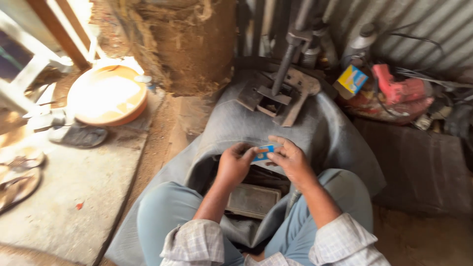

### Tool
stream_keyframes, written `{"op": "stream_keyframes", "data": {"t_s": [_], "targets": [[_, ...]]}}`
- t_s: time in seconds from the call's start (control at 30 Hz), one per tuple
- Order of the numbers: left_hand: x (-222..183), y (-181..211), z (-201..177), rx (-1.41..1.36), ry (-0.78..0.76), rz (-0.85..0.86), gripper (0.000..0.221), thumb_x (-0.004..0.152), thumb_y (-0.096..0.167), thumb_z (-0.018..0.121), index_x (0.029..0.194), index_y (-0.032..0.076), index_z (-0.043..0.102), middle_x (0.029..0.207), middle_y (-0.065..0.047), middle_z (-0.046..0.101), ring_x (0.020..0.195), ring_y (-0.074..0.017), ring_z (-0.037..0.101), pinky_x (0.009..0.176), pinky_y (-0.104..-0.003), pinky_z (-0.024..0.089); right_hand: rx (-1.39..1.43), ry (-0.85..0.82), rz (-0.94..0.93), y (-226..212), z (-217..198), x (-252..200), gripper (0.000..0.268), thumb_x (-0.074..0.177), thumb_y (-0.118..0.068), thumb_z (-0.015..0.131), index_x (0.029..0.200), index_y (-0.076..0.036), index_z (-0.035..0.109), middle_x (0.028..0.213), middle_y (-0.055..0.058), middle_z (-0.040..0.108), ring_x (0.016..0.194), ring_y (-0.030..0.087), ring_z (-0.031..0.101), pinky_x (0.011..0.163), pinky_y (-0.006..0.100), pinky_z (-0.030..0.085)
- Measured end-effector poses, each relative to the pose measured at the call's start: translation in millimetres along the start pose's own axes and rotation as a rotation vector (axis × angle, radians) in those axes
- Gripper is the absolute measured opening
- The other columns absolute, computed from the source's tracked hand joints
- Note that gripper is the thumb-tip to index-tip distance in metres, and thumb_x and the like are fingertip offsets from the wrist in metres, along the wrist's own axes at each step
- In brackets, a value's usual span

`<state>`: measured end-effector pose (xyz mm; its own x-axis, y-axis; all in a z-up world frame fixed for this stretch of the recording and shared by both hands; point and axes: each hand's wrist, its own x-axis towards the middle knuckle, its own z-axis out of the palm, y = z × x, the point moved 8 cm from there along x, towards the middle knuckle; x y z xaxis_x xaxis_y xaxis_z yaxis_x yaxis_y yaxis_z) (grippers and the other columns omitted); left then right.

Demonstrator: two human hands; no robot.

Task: Repairing a puncture in a motorcycle inner tube using a patch and a vulcanizing clamp.

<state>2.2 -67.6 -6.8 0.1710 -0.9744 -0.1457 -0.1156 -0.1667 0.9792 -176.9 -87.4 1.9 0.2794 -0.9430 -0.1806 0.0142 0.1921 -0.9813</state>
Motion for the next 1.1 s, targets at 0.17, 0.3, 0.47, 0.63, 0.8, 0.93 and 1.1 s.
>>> {"op": "stream_keyframes", "data": {"t_s": [0.17,0.3,0.47,0.63,0.8,0.93,1.1], "targets": [[-9.3,21.5,-4.1,0.196,0.008,0.118,0.029,0.090,0.029,0.074,0.103,0.003,0.077,0.089,-0.013,0.078,0.079,-0.0205,0.073,0.074,-0.035,0.057,-0.310,-0.072,-0.132,25.2,-15.3,16.8,0.025,0.091,-0.013,0.074,0.114,-0.002,0.074,0.098,0.002,0.077,0.087,0.009,0.067,0.079,0.025,0.054],[-11.1,27.6,5.8,0.344,-0.038,0.159,0.029,0.090,0.030,0.074,0.103,0.004,0.077,0.090,-0.019,0.076,0.077,-0.0302,0.073,0.071,-0.040,0.057,-0.473,-0.099,-0.161,4.7,-6.1,11.7,0.020,0.088,-0.015,0.074,0.105,-0.005,0.078,0.094,0.003,0.081,0.084,0.010,0.071,0.075,0.027,0.055],[5.5,-6.5,14.2,0.208,-0.083,0.056,0.031,0.092,0.031,0.074,0.102,0.002,0.077,0.088,-0.016,0.077,0.079,-0.0235,0.073,0.074,-0.037,0.056,-0.639,0.007,-0.353,-25.1,6.6,3.0,0.013,0.088,-0.016,0.075,0.097,-0.006,0.074,0.089,0.007,0.078,0.083,0.016,0.074,0.074,0.030,0.056],[16.5,-36.7,19.1,-0.118,-0.148,-0.110,0.031,0.093,0.031,0.075,0.100,0.001,0.078,0.087,-0.009,0.075,0.079,-0.0144,0.064,0.073,-0.033,0.053,-0.646,0.061,-0.515,-57.9,24.8,-12.1,0.008,0.089,-0.012,0.075,0.093,-0.005,0.072,0.087,0.008,0.076,0.081,0.019,0.075,0.070,0.032,0.057],[46.9,-68.2,-37.5,0.172,0.301,0.009,0.034,0.094,0.033,0.072,0.095,0.000,0.080,0.073,-0.003,0.070,0.059,-0.0134,0.065,0.058,-0.029,0.050,-0.338,0.086,-0.463,-70.7,16.5,-22.7,0.009,0.093,-0.012,0.075,0.100,-0.006,0.073,0.087,0.002,0.075,0.081,0.013,0.070,0.073,0.027,0.057],[24.5,-26.7,-38.0,-0.144,0.220,-0.133,0.034,0.092,0.032,0.075,0.098,-0.001,0.077,0.072,-0.006,0.071,0.055,-0.0137,0.060,0.053,-0.029,0.049,-0.272,0.228,-0.389,-60.7,-17.8,-7.3,0.011,0.095,-0.012,0.077,0.104,-0.006,0.077,0.090,0.002,0.072,0.077,0.010,0.060,0.069,0.025,0.050],[14.7,-20.9,-10.9,-0.407,0.034,-0.224,0.036,0.099,0.033,0.064,0.108,-0.001,0.074,0.079,-0.006,0.073,0.061,-0.0103,0.064,0.052,-0.026,0.047,0.121,0.013,-0.065,-12.2,-12.4,8.5,0.020,0.095,-0.011,0.070,0.111,0.000,0.069,0.089,0.007,0.074,0.075,0.013,0.071,0.066,0.029,0.059]]}}
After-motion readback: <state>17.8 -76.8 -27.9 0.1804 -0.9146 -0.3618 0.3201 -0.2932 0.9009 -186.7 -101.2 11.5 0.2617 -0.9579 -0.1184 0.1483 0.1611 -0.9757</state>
